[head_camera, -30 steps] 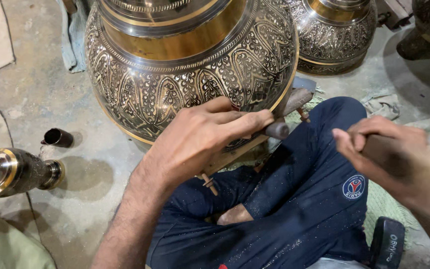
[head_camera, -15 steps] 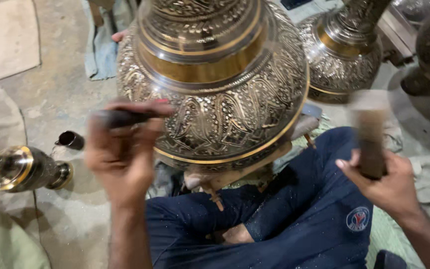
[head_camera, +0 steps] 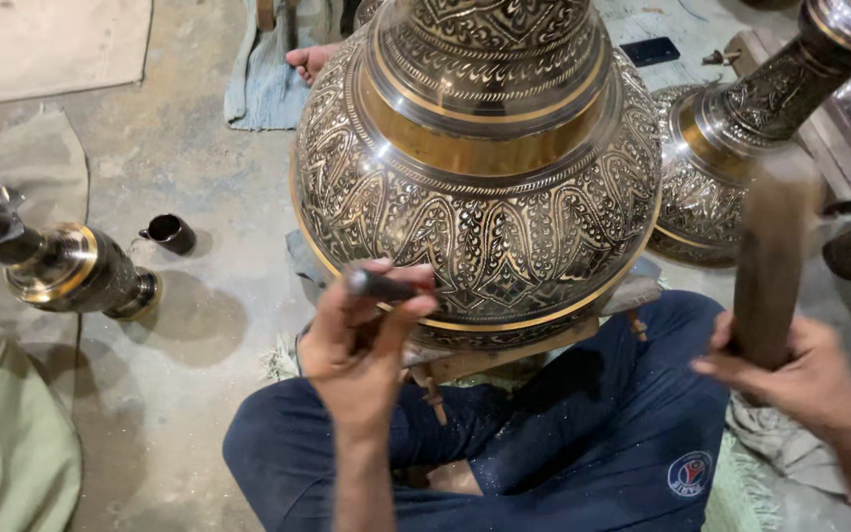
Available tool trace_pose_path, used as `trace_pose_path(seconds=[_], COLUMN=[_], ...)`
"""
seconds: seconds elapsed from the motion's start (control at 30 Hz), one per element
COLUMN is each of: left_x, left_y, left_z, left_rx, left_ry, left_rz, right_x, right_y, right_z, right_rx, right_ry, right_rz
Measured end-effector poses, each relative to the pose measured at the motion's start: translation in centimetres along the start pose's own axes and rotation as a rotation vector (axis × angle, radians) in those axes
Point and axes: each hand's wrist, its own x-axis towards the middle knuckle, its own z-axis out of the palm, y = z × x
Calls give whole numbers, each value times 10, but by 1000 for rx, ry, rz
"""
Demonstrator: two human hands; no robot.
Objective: The person uses a chisel and wooden mallet to engrave intricate patterns onto the surface of a large brass vessel. They repeatedly strike the chisel to create detailed designs on the metal.
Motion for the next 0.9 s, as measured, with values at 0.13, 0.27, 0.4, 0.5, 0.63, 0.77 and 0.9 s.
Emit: trace_pose_path(seconds=[0.13,0.27,0.4,0.5,0.63,0.77,0.9], left_x=[-13,-27,-43,-52,-54,-54,-48], left_y=[-10,-27,-53,-68,-72,-72,-68], left_z=[25,37,34,34,35,35,37], left_rx=[-123,-80,345,262,-243,50,182], left_ry=[22,116,274,267,92,159,257], left_rz=[129,119,61,-32,119,145,172], right_x=[44,74,60,40,33,34,29], right_y=[-22,-57,-168,-248,-303,-322,-333], right_z=[-67,-64,-40,-12,15,21,39], right_rx=[-231,-370,-659,-847,-897,-858,-1458], right_ry=[-273,-281,-254,-261,-329,-372,-395], right_rz=[-164,-201,-458,-679,-831,-1002,-924])
